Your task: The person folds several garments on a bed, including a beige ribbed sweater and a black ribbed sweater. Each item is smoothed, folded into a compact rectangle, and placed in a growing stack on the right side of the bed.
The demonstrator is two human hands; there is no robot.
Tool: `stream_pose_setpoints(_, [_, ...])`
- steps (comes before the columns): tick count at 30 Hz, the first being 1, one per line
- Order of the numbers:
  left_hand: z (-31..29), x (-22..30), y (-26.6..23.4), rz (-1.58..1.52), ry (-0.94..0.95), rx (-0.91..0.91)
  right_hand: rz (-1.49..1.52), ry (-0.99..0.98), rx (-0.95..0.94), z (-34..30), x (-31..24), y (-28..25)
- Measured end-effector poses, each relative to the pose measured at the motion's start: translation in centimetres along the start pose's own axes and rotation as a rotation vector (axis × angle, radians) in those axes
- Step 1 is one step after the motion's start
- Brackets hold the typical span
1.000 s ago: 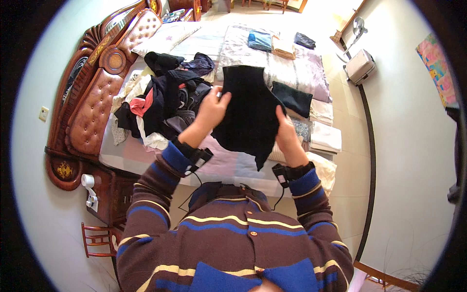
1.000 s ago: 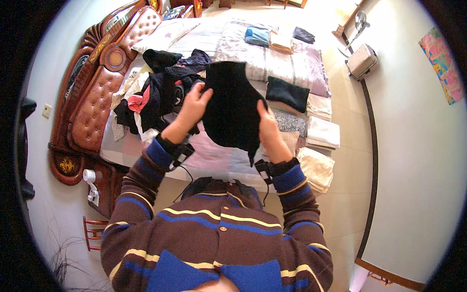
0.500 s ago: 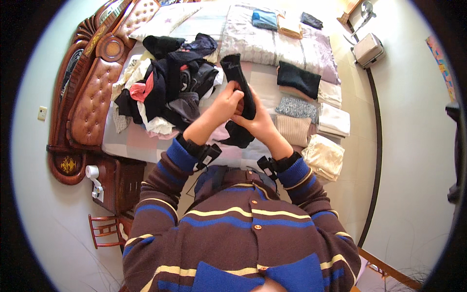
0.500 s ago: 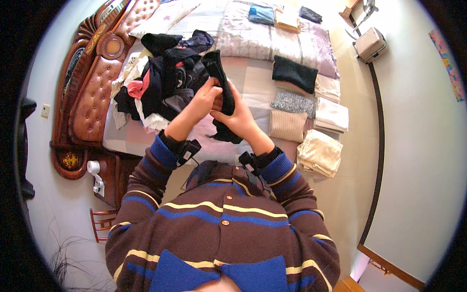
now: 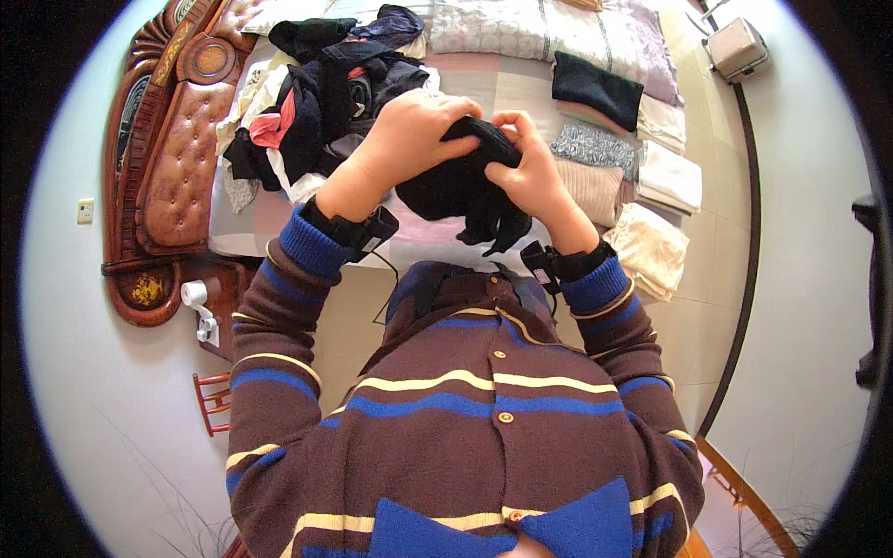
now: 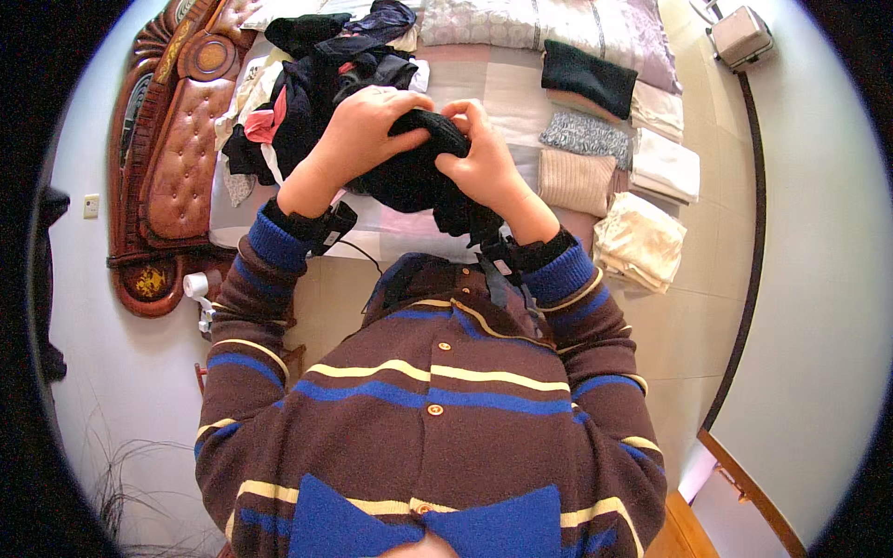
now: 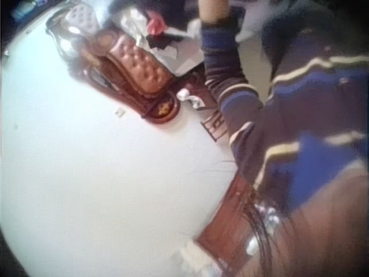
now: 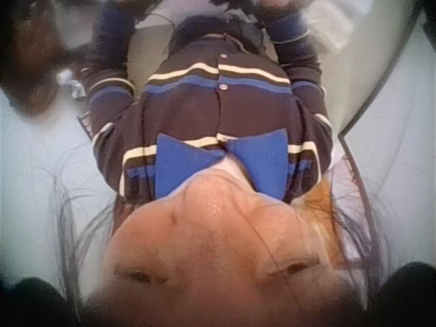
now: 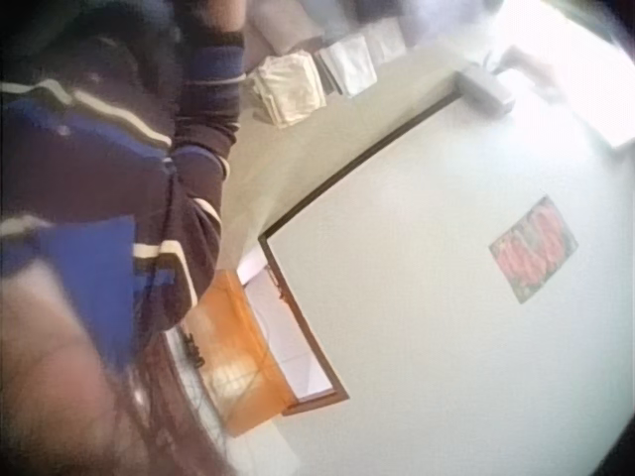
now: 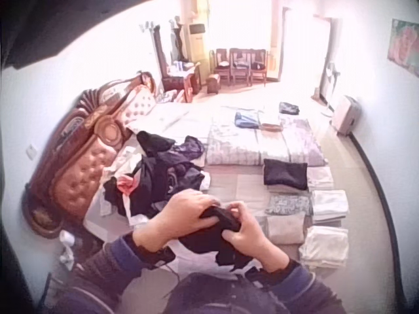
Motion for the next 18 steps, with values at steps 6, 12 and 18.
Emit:
stream_pose_setpoints(6, [1.0,1.9,-0.1,-0.034,-0.053,-0.069,-0.458,-0.434,0.246,-2.6,-1.3,-2.9])
stream_pose_setpoints(12, [3.1,3.3,-2.6,0.043,-0.007,-0.108,-0.367,-0.471,0.354,-3.9,2.3,-4.7])
stream_pose_setpoints(18, [3.6,3.0,-5.4,0.143,0.006,-0.076,-0.411,-0.573,0.422,-5.7,2.0,-5.1])
Point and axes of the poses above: each hand's wrist, its own z-axis towards the middle knuckle, its own y-axis out of the palm, x = y × z, the point moved 7 cm from there along z, towards the middle knuckle, and after that the axes turned 12 degrees about z, right-handed, at the moved point
